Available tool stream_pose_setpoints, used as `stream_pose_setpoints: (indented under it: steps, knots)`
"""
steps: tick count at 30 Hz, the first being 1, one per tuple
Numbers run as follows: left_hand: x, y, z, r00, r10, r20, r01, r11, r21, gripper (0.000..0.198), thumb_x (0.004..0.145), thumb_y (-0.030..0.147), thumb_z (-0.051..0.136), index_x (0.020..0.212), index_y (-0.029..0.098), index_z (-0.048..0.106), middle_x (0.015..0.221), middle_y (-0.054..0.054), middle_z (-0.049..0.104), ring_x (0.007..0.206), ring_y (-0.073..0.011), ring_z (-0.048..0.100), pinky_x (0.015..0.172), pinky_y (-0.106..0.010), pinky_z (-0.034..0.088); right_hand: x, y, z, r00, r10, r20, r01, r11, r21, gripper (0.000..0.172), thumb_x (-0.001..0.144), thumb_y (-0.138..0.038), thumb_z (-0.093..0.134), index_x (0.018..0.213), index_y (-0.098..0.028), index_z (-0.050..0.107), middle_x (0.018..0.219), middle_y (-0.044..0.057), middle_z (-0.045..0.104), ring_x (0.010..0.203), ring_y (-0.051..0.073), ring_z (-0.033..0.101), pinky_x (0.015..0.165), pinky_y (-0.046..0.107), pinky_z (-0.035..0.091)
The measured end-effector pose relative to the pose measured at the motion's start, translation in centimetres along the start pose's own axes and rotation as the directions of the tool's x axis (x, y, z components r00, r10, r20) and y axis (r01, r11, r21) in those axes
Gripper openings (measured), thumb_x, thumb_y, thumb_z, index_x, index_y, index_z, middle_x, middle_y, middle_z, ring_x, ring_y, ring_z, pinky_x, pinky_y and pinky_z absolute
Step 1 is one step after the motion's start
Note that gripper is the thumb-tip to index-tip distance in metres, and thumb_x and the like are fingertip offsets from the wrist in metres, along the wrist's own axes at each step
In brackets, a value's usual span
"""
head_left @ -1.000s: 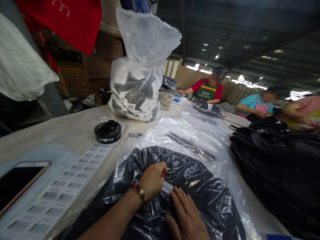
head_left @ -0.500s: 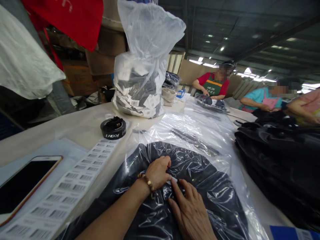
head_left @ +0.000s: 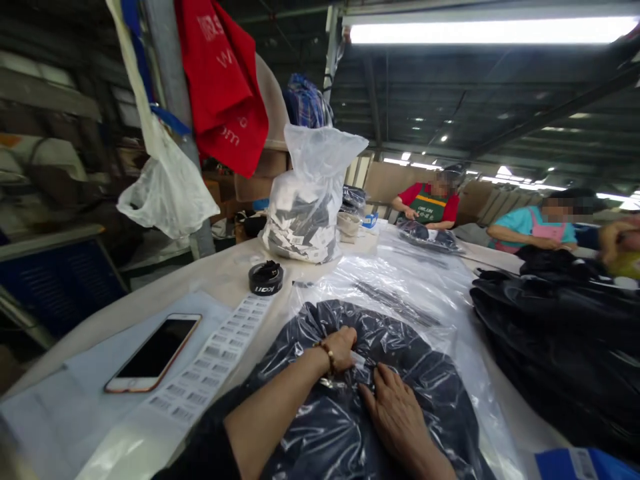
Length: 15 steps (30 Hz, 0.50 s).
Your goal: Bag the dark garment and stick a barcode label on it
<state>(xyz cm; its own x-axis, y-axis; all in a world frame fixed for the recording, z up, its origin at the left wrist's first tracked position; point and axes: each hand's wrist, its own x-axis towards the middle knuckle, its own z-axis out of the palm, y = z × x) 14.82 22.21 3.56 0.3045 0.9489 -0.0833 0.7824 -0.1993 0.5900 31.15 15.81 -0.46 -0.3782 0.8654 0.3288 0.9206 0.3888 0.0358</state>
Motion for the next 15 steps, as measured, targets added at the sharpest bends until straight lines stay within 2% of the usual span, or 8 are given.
stream_pose_setpoints:
  steps: [2, 4, 6, 8, 10, 12, 14, 15]
  knots:
    - [-2.0, 0.2, -1.5, 0.999, 0.023, 0.027, -0.024, 0.999, 0.032, 0.026, 0.059, 0.016, 0.072, 0.08, 0.019, 0.056, 0.095, -0.004, 0.06, 0.09, -0.0202, 0.058, 0.081, -0.027, 0.045, -0.2, 0.9, -1.2, 0.996, -0.052, 0.077, 0.045, 0.995, 0.091, 0.031, 0.089, -0.037, 0.043, 0.098, -0.018, 0.066, 0.108, 0.011, 0.066, 0.1, 0.024, 0.062, 0.082, 0.036, 0.05]
    - [-4.6, -0.3, -3.4, 0.999, 0.027, -0.019, -0.026, 0.998, 0.057, 0.022, 0.065, 0.017, 0.067, 0.085, 0.019, 0.058, 0.105, -0.006, 0.06, 0.106, -0.0219, 0.053, 0.094, -0.029, 0.039, -0.9, 2.4, -2.7, 0.986, -0.083, 0.147, 0.06, 0.986, 0.159, 0.031, 0.089, -0.035, 0.04, 0.093, -0.02, 0.067, 0.103, 0.008, 0.068, 0.095, 0.021, 0.064, 0.082, 0.035, 0.05]
    - [-7.5, -1.9, -5.4, 0.992, -0.012, -0.124, 0.021, 0.997, 0.072, 0.03, 0.072, 0.02, 0.06, 0.102, 0.02, 0.055, 0.126, -0.008, 0.051, 0.124, -0.0238, 0.039, 0.105, -0.034, 0.027, -2.5, 4.4, -4.0, 0.989, 0.014, 0.145, -0.034, 0.99, 0.134, 0.034, 0.087, -0.038, 0.041, 0.101, -0.02, 0.066, 0.109, 0.009, 0.065, 0.102, 0.025, 0.061, 0.09, 0.043, 0.045]
    - [-10.3, -4.0, -6.9, 0.972, -0.117, -0.204, 0.131, 0.99, 0.056, 0.042, 0.075, 0.028, 0.055, 0.115, 0.015, 0.049, 0.134, -0.014, 0.043, 0.129, -0.0275, 0.033, 0.107, -0.039, 0.024, -5.0, 6.5, -4.7, 0.971, 0.215, 0.101, -0.225, 0.969, 0.101, 0.045, 0.082, -0.045, 0.043, 0.114, -0.019, 0.061, 0.123, 0.013, 0.058, 0.115, 0.032, 0.052, 0.097, 0.053, 0.036]
    - [-12.3, -6.3, -7.5, 0.941, -0.26, -0.217, 0.267, 0.964, 0.003, 0.057, 0.073, 0.04, 0.054, 0.119, 0.006, 0.046, 0.127, -0.022, 0.048, 0.121, -0.0327, 0.043, 0.101, -0.042, 0.032, -7.8, 8.3, -4.6, 0.92, 0.369, 0.135, -0.389, 0.902, 0.185, 0.054, 0.075, -0.053, 0.045, 0.115, -0.019, 0.06, 0.132, 0.014, 0.05, 0.124, 0.035, 0.042, 0.102, 0.053, 0.031]
    - [-13.5, -8.1, -7.2, 0.912, -0.372, -0.174, 0.365, 0.928, -0.074, 0.071, 0.07, 0.052, 0.05, 0.118, 0.001, 0.046, 0.114, -0.023, 0.058, 0.107, -0.0324, 0.056, 0.091, -0.039, 0.043, -10.3, 9.4, -4.1, 0.862, 0.45, 0.232, -0.503, 0.813, 0.294, 0.06, 0.072, -0.059, 0.042, 0.11, -0.018, 0.063, 0.133, 0.015, 0.049, 0.124, 0.034, 0.043, 0.102, 0.047, 0.033]
    - [-13.8, -9.1, -6.4, 0.896, -0.424, -0.132, 0.407, 0.903, -0.138, 0.077, 0.066, 0.062, 0.045, 0.114, 0.002, 0.051, 0.107, -0.019, 0.064, 0.097, -0.0294, 0.062, 0.084, -0.034, 0.048, -11.7, 9.6, -4.0, 0.754, 0.577, 0.314, -0.657, 0.651, 0.38, 0.071, 0.071, -0.066, 0.039, 0.11, -0.012, 0.062, 0.126, 0.019, 0.054, 0.114, 0.034, 0.052, 0.095, 0.045, 0.042]
    - [-13.7, -9.2, -6.0, 0.893, -0.432, -0.124, 0.412, 0.897, -0.158, 0.079, 0.063, 0.065, 0.044, 0.111, 0.003, 0.053, 0.106, -0.018, 0.065, 0.097, -0.0286, 0.062, 0.083, -0.032, 0.048, -12.1, 9.4, -4.1, 0.683, 0.645, 0.344, -0.725, 0.537, 0.431, 0.075, 0.072, -0.068, 0.038, 0.111, -0.008, 0.061, 0.118, 0.022, 0.058, 0.106, 0.034, 0.058, 0.089, 0.044, 0.047]
